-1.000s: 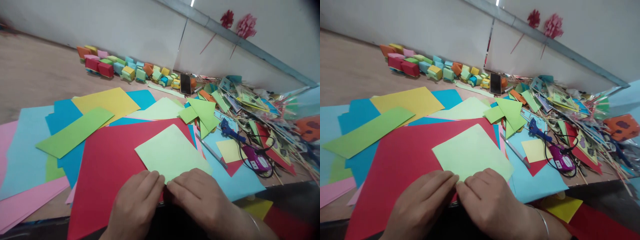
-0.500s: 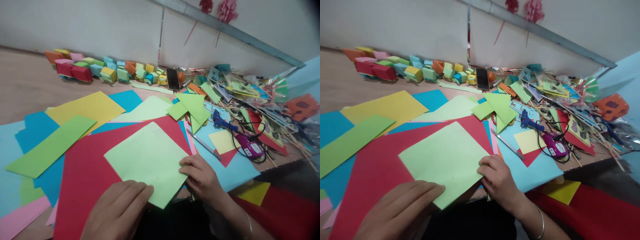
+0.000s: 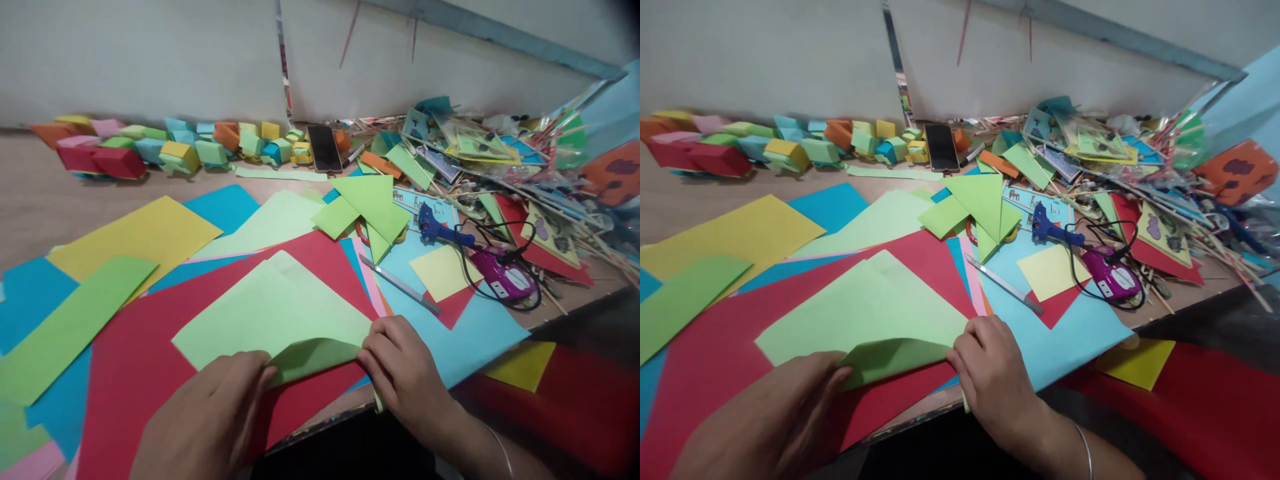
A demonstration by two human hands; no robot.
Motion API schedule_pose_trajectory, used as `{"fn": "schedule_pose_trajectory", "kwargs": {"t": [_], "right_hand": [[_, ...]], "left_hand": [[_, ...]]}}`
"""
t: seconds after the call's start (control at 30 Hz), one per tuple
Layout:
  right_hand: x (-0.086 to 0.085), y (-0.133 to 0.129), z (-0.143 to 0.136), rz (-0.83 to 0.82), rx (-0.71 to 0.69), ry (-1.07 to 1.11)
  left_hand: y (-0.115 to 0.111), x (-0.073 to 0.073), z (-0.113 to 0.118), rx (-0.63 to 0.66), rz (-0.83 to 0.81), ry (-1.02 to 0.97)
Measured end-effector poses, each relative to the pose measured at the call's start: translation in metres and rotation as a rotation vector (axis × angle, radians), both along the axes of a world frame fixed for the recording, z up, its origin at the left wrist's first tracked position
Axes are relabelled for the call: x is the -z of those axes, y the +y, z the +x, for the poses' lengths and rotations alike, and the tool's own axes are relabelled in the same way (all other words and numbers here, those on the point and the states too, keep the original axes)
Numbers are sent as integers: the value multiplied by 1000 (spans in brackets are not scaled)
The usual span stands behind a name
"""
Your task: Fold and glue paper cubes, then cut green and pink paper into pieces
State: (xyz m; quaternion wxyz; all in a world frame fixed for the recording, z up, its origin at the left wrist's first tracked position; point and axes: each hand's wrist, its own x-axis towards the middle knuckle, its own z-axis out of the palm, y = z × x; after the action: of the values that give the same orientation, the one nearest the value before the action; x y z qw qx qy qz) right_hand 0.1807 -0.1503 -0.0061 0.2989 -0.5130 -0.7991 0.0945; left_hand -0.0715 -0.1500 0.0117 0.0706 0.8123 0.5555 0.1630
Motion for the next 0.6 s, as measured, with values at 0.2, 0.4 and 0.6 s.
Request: {"fn": "schedule_pose_trajectory", "kwargs": {"t": [0.2, 0.4, 0.6], "right_hand": [[7, -2, -2, 68, 32, 10], [10, -2, -3, 112, 84, 9], [13, 0, -3, 132, 113, -63]], "left_hand": [[18, -4, 7, -82, -169, 175], [22, -2, 6, -117, -272, 175], [17, -9, 20, -234, -189, 277]]}}
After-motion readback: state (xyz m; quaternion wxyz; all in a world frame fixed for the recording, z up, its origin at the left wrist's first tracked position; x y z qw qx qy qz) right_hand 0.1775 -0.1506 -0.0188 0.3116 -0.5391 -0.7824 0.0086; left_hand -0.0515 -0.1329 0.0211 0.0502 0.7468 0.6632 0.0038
